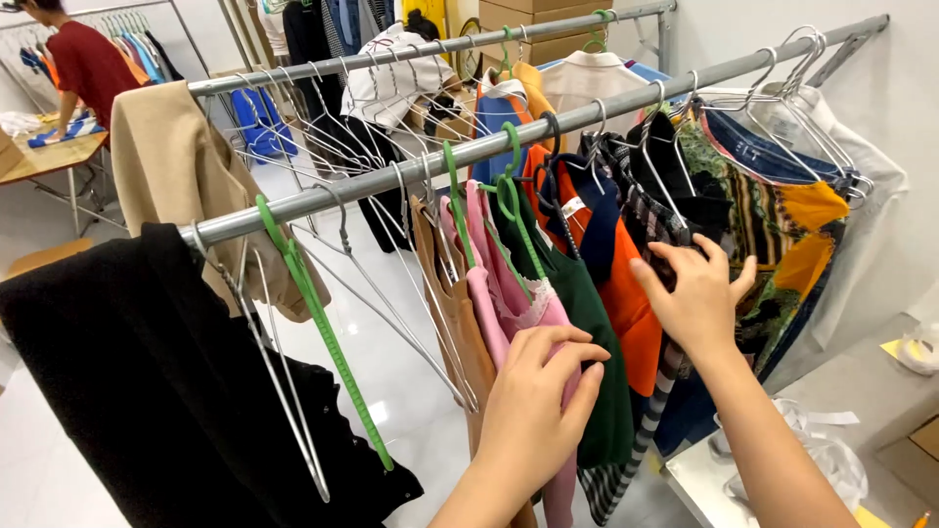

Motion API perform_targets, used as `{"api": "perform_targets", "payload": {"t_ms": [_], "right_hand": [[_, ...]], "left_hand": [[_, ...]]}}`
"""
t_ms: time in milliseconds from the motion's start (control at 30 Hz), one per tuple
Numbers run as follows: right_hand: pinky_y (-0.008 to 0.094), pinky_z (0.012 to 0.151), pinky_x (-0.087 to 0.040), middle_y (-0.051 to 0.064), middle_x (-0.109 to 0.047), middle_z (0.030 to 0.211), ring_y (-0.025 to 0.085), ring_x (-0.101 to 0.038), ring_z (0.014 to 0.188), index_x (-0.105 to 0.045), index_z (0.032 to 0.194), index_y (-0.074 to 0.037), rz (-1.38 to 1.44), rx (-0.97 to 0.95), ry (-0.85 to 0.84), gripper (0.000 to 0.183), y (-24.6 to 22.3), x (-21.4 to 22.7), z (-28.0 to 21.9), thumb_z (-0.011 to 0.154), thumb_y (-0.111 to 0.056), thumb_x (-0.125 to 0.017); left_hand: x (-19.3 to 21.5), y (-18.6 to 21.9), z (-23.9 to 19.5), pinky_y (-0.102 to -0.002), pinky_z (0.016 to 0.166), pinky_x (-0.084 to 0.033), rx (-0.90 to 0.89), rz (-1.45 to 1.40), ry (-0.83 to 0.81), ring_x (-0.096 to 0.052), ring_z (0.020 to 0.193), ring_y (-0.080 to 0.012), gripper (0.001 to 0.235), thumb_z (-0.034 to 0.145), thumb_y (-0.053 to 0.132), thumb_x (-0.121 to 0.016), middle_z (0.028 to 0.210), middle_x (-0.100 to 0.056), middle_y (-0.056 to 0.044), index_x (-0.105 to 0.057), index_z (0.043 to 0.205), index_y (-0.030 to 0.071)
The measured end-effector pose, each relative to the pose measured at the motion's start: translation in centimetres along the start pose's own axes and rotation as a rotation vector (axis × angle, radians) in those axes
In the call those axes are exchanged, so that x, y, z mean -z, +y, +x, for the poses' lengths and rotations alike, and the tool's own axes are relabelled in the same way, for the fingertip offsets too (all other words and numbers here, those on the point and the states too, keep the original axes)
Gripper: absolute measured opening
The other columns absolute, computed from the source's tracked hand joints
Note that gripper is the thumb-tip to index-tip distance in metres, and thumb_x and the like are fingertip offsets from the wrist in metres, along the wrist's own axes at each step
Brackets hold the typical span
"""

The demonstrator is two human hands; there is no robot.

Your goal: Removing a garment from a hanger, placing it in a plastic bag, and then into a cardboard box for shipping.

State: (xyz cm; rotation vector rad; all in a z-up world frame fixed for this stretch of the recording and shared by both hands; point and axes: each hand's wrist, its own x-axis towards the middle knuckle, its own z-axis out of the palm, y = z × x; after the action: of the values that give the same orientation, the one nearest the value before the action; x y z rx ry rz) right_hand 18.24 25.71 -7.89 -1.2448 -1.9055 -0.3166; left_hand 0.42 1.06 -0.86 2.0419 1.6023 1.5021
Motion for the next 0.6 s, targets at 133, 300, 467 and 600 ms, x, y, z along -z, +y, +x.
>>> {"api": "perform_targets", "payload": {"t_ms": [133, 300, 467, 600], "right_hand": [[0.040, 0.091, -0.031, -0.013, -0.075, 0.096, 0.015, -0.063, 0.094, -0.074, 0.138, -0.035, -0.489, 0.287, 0.164, 0.039, -2.0, 0.9, 0.1, 0.106, -0.055, -0.063], [0.038, 0.080, -0.036, -0.008, -0.063, 0.056, 0.019, -0.040, 0.045, -0.074, 0.138, -0.041, -0.369, 0.321, 0.035, 0.032, 2.4, -2.7, 1.2, 0.112, -0.029, -0.060], [0.035, 0.080, -0.038, -0.001, -0.050, 0.039, 0.020, -0.041, 0.038, -0.069, 0.146, -0.049, -0.505, 0.215, -0.020, 0.043, 3.6, -3.2, 2.5, 0.112, -0.028, -0.054], [0.048, 0.090, -0.036, -0.001, -0.068, 0.111, 0.027, -0.062, 0.105, -0.075, 0.131, -0.046, -0.423, 0.074, 0.013, 0.033, -1.9, 0.2, 1.9, 0.103, -0.039, -0.060]], "left_hand": [[-1.5, -1.3, 0.5, -0.050, 0.104, -0.048, -0.094, 0.165, 0.083, -0.058, 0.126, -0.0343, 0.012, 0.100, 0.017, -0.066, 0.133, -0.066, -0.014, -0.074, 0.106, 0.012], [-1.9, -2.7, -0.2, -0.051, 0.099, -0.052, 0.063, 0.093, -0.021, -0.051, 0.140, -0.0356, 0.017, 0.100, 0.020, -0.065, 0.154, -0.052, -0.017, -0.074, 0.114, 0.015], [-2.2, -4.0, -0.4, -0.052, 0.101, -0.050, 0.235, 0.028, -0.109, -0.055, 0.140, -0.0389, 0.024, 0.101, 0.025, -0.061, 0.171, -0.035, -0.019, -0.074, 0.119, 0.015], [-2.3, -4.4, -0.3, -0.055, 0.092, -0.053, 0.334, 0.044, -0.186, -0.059, 0.133, -0.0376, 0.030, 0.101, 0.031, -0.059, 0.173, -0.033, -0.013, -0.072, 0.125, 0.020]]}}
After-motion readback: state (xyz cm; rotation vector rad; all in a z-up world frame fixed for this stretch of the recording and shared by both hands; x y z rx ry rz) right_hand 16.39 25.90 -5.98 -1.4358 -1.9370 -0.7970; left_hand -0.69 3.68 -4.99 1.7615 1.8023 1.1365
